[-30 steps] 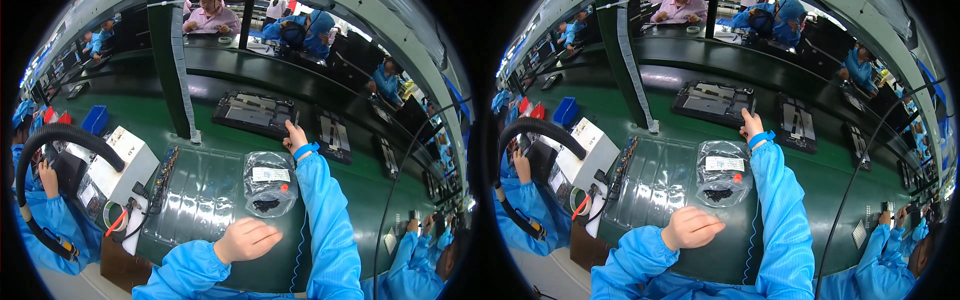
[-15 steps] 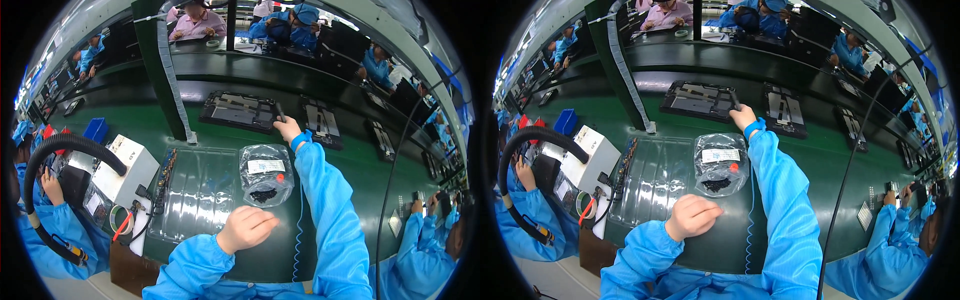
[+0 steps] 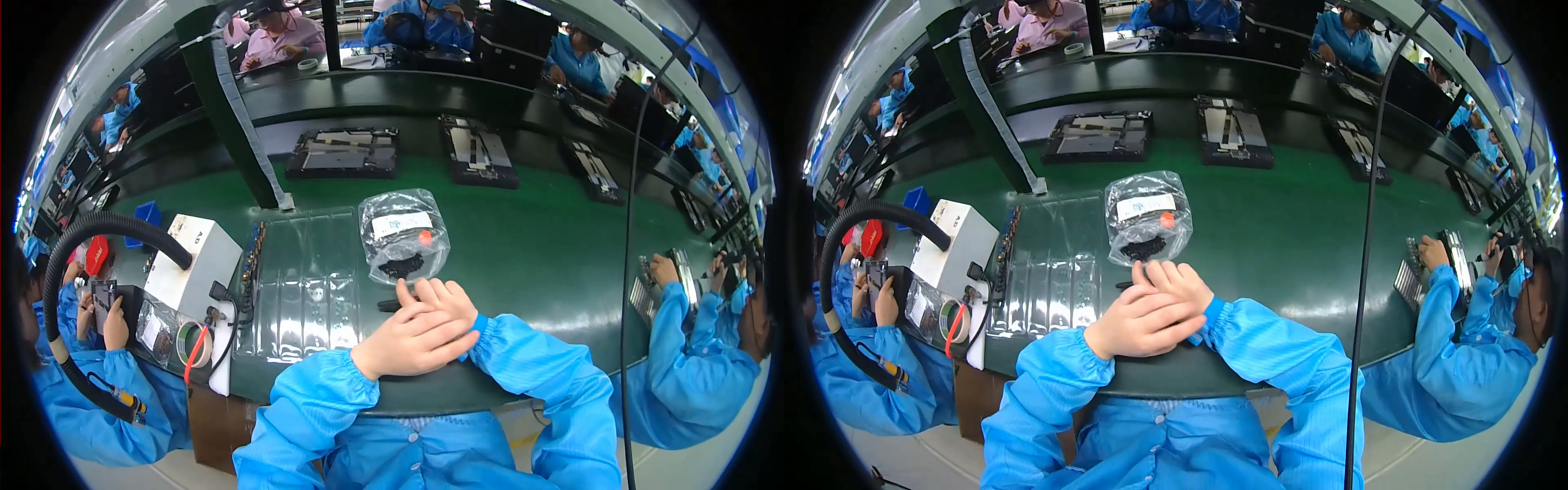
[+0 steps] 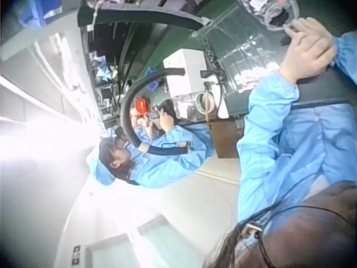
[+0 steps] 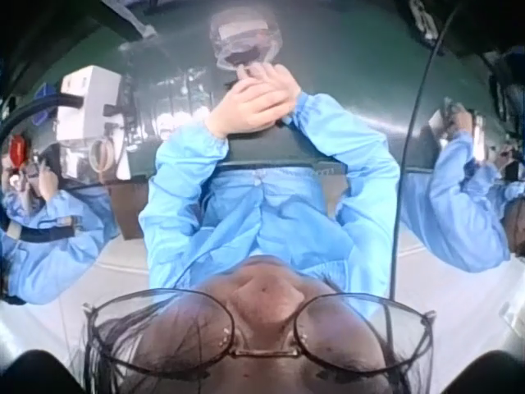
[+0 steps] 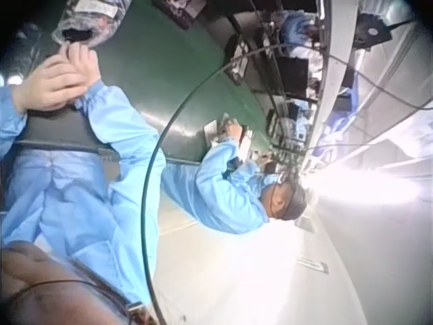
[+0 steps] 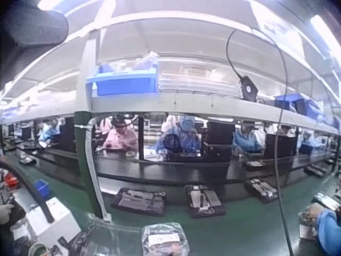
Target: The person assembles internal components of a tablet device by connecting ribbon cables and fitting a battery and internal bracket into the casing. The person uses tweezers and a spudger tool to manipulate the small parts.
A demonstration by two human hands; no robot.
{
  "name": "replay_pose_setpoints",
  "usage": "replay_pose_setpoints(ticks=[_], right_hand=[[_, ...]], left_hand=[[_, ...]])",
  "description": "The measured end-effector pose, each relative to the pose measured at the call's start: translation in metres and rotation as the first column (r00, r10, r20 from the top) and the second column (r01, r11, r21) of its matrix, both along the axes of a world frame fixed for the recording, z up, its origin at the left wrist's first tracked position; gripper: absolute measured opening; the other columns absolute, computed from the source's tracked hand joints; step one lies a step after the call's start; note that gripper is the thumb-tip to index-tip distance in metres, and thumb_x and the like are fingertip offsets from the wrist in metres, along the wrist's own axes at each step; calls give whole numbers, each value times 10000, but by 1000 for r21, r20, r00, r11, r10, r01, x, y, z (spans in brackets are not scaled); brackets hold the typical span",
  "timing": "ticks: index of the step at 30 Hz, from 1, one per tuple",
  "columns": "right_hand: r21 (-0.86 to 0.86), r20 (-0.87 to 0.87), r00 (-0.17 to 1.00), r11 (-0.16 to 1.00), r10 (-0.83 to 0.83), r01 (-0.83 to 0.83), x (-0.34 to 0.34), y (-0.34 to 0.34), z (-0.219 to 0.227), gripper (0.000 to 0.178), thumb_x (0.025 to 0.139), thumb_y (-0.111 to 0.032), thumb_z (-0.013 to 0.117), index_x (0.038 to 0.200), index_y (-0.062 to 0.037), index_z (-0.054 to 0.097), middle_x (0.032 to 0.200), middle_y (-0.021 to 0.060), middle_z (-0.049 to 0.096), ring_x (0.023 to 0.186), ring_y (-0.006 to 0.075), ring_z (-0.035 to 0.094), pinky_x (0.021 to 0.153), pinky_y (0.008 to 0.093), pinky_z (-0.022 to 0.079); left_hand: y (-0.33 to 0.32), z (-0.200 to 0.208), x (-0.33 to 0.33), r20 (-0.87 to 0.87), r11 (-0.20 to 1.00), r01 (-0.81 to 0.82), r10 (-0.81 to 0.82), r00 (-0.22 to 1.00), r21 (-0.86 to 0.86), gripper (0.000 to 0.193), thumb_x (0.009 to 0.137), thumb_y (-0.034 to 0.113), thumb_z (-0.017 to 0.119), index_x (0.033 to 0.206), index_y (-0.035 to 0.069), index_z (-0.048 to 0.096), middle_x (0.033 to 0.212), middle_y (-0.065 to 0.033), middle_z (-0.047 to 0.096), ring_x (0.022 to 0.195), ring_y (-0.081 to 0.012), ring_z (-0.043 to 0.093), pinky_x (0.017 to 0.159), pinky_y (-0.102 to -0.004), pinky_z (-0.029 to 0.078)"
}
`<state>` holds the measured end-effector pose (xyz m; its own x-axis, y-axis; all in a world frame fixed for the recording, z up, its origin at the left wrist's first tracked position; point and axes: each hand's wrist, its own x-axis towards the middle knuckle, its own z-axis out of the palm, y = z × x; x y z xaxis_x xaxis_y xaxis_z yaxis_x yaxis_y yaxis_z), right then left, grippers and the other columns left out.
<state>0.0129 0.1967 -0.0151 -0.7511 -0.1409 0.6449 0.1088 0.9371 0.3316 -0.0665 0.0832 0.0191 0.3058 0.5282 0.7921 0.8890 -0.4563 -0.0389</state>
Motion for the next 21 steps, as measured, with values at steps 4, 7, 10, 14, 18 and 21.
replay_pose_setpoints(ticks=[4,7,10,14,18,21], right_hand=[[19,23,999,1000,-23,22,1,-5,-2,375,699,-213,518,1058,-116,565,727,6,429,581,127,433,444,258,283],[15,37,996,996,86,-87,-2,-7,0,294,685,-198,525,952,-77,547,731,7,435,598,126,443,455,252,309],[-28,55,994,995,96,-95,-2,-5,-1,285,689,-205,525,944,-80,535,739,4,426,608,129,438,464,254,312],[-24,101,993,998,59,-57,3,-7,4,283,693,-231,532,932,-81,519,773,12,411,668,138,441,514,262,324],[-37,170,985,999,2,4,7,-10,5,298,691,-250,547,940,-90,515,812,17,409,736,148,433,560,283,328],[-61,202,979,998,35,-23,3,-12,0,268,677,-231,556,902,-89,525,785,9,421,701,138,440,530,269,324]], left_hand=[[7,-5,19,-147,988,138,-147,978,-65,280,785,144,503,1041,189,607,1118,55,576,943,-88,537,817,-301,405],[10,-17,18,-169,974,177,-200,965,-144,283,769,138,523,1041,130,602,1122,30,576,946,-108,548,834,-338,408],[11,-16,17,-142,971,165,-190,971,-173,315,743,157,553,1052,154,611,1093,22,583,920,-118,551,874,-374,387],[12,-17,15,-55,961,193,-207,977,-196,338,728,145,573,1063,167,612,1065,22,590,902,-121,553,885,-385,376],[13,-18,18,-12,957,194,-202,979,-217,367,713,165,617,1079,151,607,1040,12,592,868,-138,554,876,-377,379],[9,-18,40,54,971,100,-90,994,-218,389,699,222,639,1072,118,605,1028,-1,594,848,-152,554,838,-348,396]])
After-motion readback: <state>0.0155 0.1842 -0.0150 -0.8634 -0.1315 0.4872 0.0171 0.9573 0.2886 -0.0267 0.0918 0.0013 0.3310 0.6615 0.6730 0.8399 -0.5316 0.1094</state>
